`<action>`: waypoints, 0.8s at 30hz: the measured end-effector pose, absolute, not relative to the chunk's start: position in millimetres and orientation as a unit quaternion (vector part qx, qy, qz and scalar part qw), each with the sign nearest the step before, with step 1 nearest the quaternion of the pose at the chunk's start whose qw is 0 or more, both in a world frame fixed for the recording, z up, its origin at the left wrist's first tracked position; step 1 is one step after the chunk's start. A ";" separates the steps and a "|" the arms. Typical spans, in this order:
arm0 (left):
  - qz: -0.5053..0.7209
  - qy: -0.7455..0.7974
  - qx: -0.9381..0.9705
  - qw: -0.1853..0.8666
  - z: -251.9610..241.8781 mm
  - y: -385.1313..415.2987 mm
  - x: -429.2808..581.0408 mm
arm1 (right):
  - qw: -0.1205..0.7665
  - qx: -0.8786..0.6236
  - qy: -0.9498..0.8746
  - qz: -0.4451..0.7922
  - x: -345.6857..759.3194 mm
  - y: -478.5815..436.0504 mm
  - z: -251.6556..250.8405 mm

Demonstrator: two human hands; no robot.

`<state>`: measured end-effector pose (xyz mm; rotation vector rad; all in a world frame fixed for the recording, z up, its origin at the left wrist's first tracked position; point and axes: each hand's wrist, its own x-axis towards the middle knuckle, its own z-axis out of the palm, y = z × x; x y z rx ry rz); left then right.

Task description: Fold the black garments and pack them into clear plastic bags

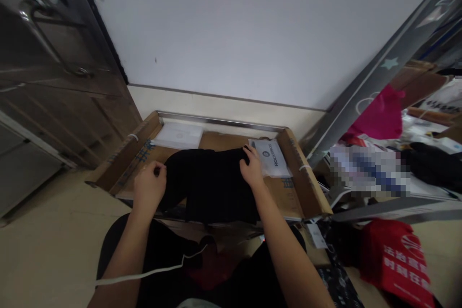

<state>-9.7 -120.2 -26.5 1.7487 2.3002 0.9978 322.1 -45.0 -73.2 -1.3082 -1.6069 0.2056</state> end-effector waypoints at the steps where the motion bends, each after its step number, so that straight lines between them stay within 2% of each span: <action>1: 0.333 0.752 0.568 0.048 -20.7 -119.7 -7.2 | 0.518 -0.532 -0.664 0.087 322.2 -46.4 -71.6; 8: 0.277 0.720 0.617 0.155 -6.2 -112.5 -5.2 | 0.582 -0.490 -0.643 0.087 322.6 -53.0 -62.7; 16: 0.318 0.640 0.631 0.301 -4.1 -113.7 -17.1 | 0.606 -0.499 -0.609 0.118 321.2 -52.7 -61.2; 24: 0.309 0.590 0.714 0.216 24.0 -119.8 26.8 | 0.606 -0.506 -0.603 0.110 323.0 -53.2 -56.1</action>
